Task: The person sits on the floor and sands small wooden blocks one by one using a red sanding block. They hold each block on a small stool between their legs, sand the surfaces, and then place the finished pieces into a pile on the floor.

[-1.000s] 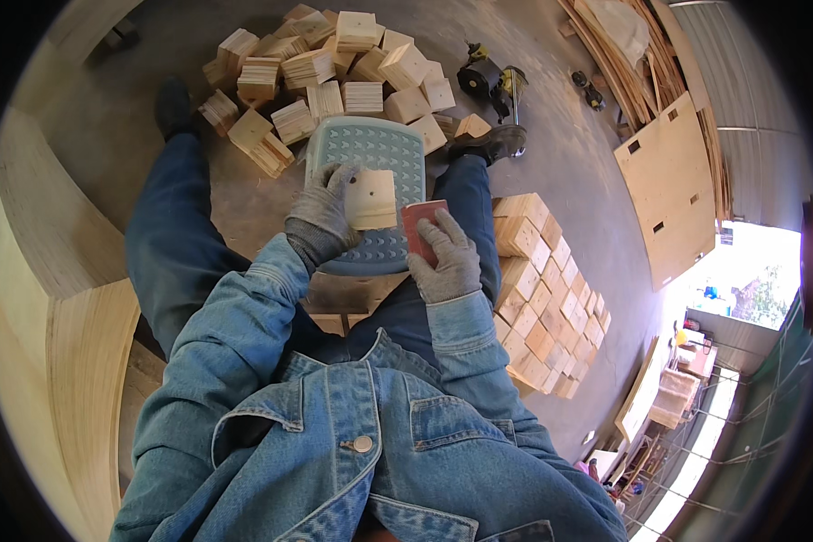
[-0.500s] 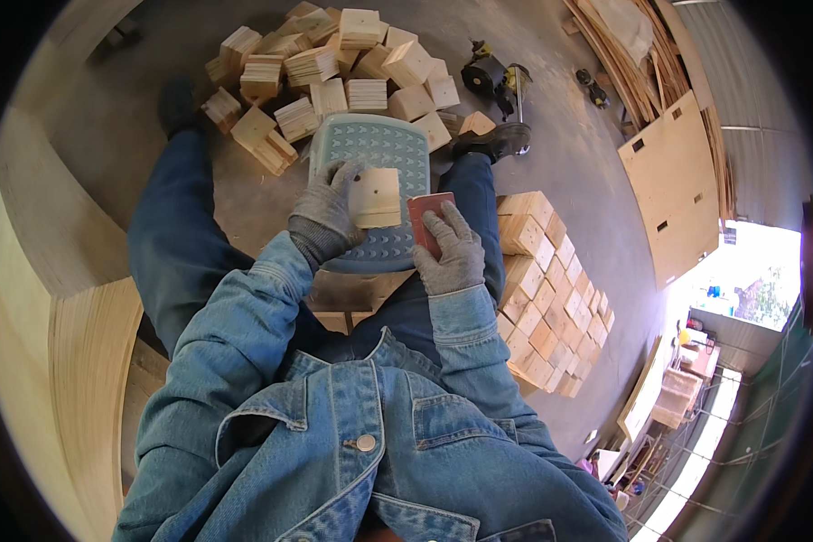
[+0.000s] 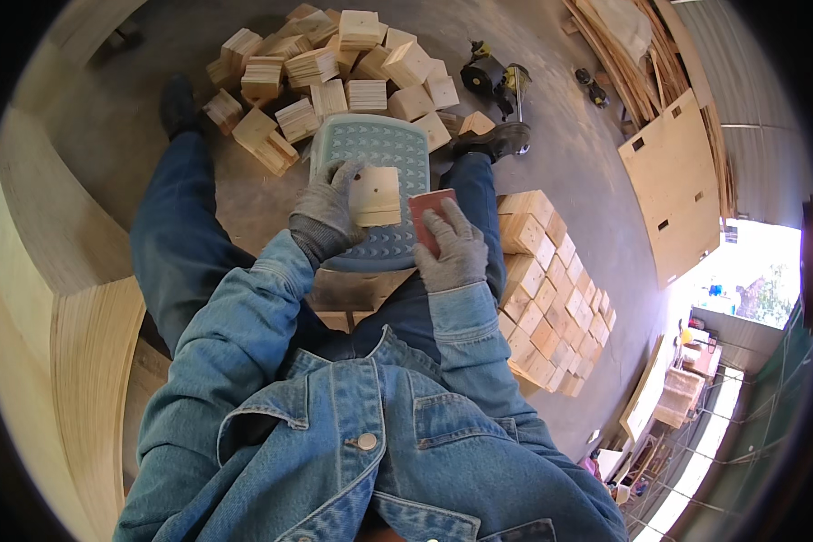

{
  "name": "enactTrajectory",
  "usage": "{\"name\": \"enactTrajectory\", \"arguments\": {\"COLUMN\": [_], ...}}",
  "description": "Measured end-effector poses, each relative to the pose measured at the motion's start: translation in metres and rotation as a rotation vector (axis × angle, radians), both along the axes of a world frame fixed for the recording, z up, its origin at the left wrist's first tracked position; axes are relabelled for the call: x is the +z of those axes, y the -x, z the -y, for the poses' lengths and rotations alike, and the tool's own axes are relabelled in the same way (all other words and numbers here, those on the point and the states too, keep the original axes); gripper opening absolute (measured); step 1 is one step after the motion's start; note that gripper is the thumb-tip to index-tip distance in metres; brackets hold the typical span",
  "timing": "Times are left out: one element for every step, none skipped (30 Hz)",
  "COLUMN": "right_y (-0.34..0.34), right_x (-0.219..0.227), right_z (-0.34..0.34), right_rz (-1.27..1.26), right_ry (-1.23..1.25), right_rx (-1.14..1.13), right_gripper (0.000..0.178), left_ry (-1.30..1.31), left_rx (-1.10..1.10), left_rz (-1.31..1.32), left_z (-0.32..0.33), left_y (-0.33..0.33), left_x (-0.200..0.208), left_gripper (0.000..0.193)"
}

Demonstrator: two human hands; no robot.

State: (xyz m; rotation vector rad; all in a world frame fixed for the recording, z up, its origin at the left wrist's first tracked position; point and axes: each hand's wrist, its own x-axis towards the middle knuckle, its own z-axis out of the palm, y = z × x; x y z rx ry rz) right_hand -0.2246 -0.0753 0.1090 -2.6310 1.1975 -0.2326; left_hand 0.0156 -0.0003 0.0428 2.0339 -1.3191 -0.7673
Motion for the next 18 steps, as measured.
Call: {"name": "enactTrajectory", "arguments": {"right_y": [0.007,0.009,0.010,0.010,0.003,-0.005,-0.013,-0.017,-0.018,-0.017,-0.018,-0.019,-0.018,-0.019,-0.020,-0.021,-0.021,-0.021], "right_x": [-0.001,-0.001,-0.001,0.000,0.001,0.001,0.000,-0.004,-0.008,-0.009,-0.010,-0.010,-0.012,-0.012,-0.011,-0.011,-0.012,-0.013], "right_z": [0.004,0.007,0.009,0.010,0.004,0.000,-0.002,-0.007,-0.010,-0.013,-0.017,-0.020,-0.017,-0.017,-0.018,-0.019,-0.019,-0.019], "right_rz": [0.021,0.060,0.099,0.138,0.170,0.158,0.146,0.131,0.114,0.100,0.088,0.076,0.090,0.077,0.062,0.048,0.061,0.075], "right_ry": [0.009,0.006,0.003,0.000,0.016,0.019,0.023,0.023,0.010,0.029,0.046,0.064,0.057,0.068,0.079,0.090,0.098,0.105], "right_rx": [-0.042,-0.051,-0.060,-0.070,-0.049,-0.019,0.013,0.037,0.038,0.035,0.038,0.041,0.056,0.061,0.066,0.070,0.075,0.080], "right_gripper": [0.059,0.058,0.058,0.057,0.057,0.057,0.057,0.057,0.058,0.059,0.059,0.059,0.060,0.061,0.061,0.062,0.062,0.062], "left_ry": [-0.039,-0.018,0.003,0.025,0.047,0.071,0.094,0.057,0.026,-0.004,0.010,0.025,0.040,0.044,0.049,0.053,0.066,0.079], "left_rx": [-0.006,-0.006,-0.007,-0.008,-0.018,-0.029,-0.039,-0.053,-0.069,-0.085,-0.092,-0.099,-0.108,-0.098,-0.088,-0.078,-0.072,-0.066], "left_rz": [-0.020,-0.013,-0.007,-0.001,0.019,0.036,0.054,0.026,0.000,-0.026,-0.027,-0.028,-0.030,-0.029,-0.028,-0.027,-0.029,-0.030], "left_z": [0.001,0.000,-0.001,-0.001,-0.002,-0.003,-0.005,-0.007,-0.005,-0.004,-0.005,-0.006,-0.008,-0.010,-0.013,-0.015,-0.016,-0.018], "left_y": [0.001,0.000,0.000,0.000,-0.002,-0.005,-0.007,-0.007,-0.009,-0.010,-0.011,-0.013,-0.013,-0.014,-0.015,-0.015,-0.017,-0.021], "left_x": [0.005,0.004,0.002,0.000,-0.008,-0.016,-0.024,-0.021,-0.012,-0.006,-0.006,-0.007,-0.007,-0.005,-0.002,0.000,-0.003,-0.008], "left_gripper": [0.113,0.114,0.114,0.115,0.117,0.119,0.120,0.122,0.124,0.126,0.128,0.129,0.130,0.130,0.130,0.130,0.129,0.129]}}
